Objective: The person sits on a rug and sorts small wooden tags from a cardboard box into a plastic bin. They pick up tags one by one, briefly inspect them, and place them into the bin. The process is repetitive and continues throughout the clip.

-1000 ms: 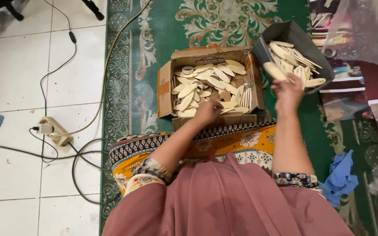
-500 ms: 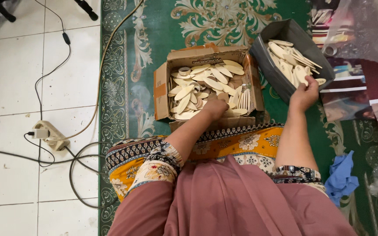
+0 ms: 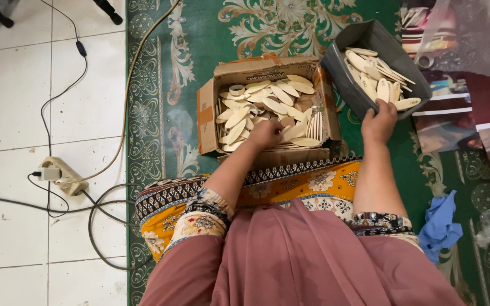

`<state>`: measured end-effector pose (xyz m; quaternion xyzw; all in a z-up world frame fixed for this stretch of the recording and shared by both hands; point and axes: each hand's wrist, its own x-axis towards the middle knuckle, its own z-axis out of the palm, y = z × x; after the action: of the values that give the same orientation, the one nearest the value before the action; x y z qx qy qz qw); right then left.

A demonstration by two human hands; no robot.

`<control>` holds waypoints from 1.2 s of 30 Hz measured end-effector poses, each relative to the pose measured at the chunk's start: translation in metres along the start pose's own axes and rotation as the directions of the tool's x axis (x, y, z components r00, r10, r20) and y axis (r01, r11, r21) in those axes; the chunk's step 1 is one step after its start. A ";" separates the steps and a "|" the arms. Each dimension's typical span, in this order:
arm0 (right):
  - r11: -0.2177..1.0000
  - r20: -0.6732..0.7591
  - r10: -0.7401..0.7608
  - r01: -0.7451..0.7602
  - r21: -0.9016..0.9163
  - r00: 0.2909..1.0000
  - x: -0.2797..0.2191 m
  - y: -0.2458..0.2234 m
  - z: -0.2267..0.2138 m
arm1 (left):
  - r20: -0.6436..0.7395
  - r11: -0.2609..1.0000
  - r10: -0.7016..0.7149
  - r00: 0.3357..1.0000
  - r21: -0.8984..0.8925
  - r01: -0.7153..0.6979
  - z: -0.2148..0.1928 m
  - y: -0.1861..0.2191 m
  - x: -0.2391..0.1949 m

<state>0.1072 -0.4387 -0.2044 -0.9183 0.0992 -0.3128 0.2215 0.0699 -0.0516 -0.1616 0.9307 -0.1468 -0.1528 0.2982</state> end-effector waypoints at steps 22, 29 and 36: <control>0.844 0.122 -0.532 0.512 0.162 0.838 -0.027 -0.190 -0.034 | -0.508 0.730 0.604 0.615 0.662 -0.171 -0.047 -0.017 -0.038; 0.805 0.177 -0.582 0.533 0.260 0.793 -0.035 -0.193 -0.032 | -0.362 0.813 0.455 0.814 0.541 -0.214 0.008 -0.067 -0.040; 0.825 0.394 -0.564 0.485 0.288 0.726 -0.060 -0.191 -0.012 | -0.423 0.981 -0.182 0.887 -0.138 0.136 -0.018 -0.102 -0.048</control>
<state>0.0612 -0.2554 -0.1383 -0.9339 -0.2473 -0.1415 0.2158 0.0514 0.0544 -0.1996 0.9333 0.0083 0.0269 0.3580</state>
